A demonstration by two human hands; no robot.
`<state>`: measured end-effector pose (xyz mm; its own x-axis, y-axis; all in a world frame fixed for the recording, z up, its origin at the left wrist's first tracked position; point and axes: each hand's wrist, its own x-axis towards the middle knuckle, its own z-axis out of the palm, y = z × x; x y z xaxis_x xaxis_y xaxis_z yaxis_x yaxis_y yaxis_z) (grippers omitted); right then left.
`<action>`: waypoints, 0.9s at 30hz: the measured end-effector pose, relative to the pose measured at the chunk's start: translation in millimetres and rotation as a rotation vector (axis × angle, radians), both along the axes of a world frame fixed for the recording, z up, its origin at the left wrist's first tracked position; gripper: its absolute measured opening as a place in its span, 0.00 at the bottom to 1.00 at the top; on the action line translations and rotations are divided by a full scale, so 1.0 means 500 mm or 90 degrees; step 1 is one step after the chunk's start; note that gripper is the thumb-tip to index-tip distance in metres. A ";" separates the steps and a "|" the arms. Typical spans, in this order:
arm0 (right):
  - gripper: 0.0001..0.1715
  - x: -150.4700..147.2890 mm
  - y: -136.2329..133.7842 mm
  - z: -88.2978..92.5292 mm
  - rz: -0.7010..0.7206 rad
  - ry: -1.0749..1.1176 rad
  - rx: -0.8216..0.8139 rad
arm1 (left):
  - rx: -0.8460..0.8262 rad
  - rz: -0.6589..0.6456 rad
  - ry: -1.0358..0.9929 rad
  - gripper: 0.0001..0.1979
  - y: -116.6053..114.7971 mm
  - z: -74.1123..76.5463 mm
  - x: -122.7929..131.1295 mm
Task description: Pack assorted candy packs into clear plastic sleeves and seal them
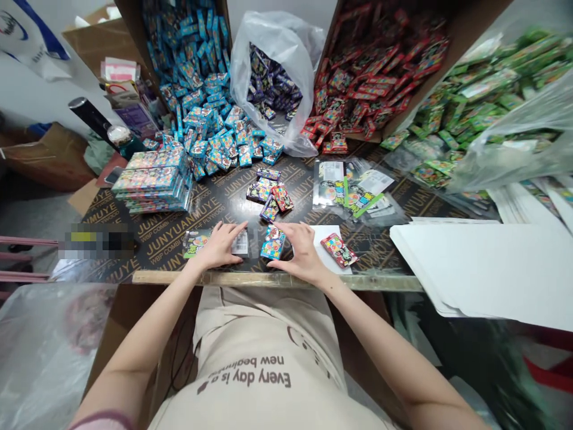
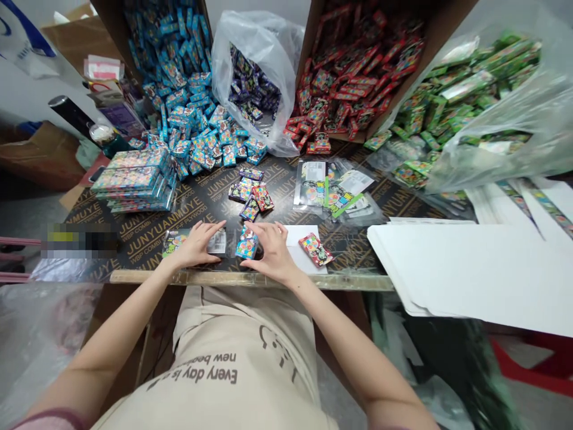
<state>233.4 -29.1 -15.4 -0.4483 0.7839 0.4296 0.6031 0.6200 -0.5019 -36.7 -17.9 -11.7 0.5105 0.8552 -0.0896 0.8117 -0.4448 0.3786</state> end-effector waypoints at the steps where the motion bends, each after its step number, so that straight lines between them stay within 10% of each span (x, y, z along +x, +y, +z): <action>1: 0.48 -0.004 -0.001 -0.002 0.000 -0.014 0.011 | 0.016 -0.010 -0.022 0.52 -0.005 0.002 0.009; 27: 0.45 -0.011 0.013 0.031 0.077 -0.008 -0.104 | 0.018 0.034 -0.200 0.59 -0.034 0.034 0.053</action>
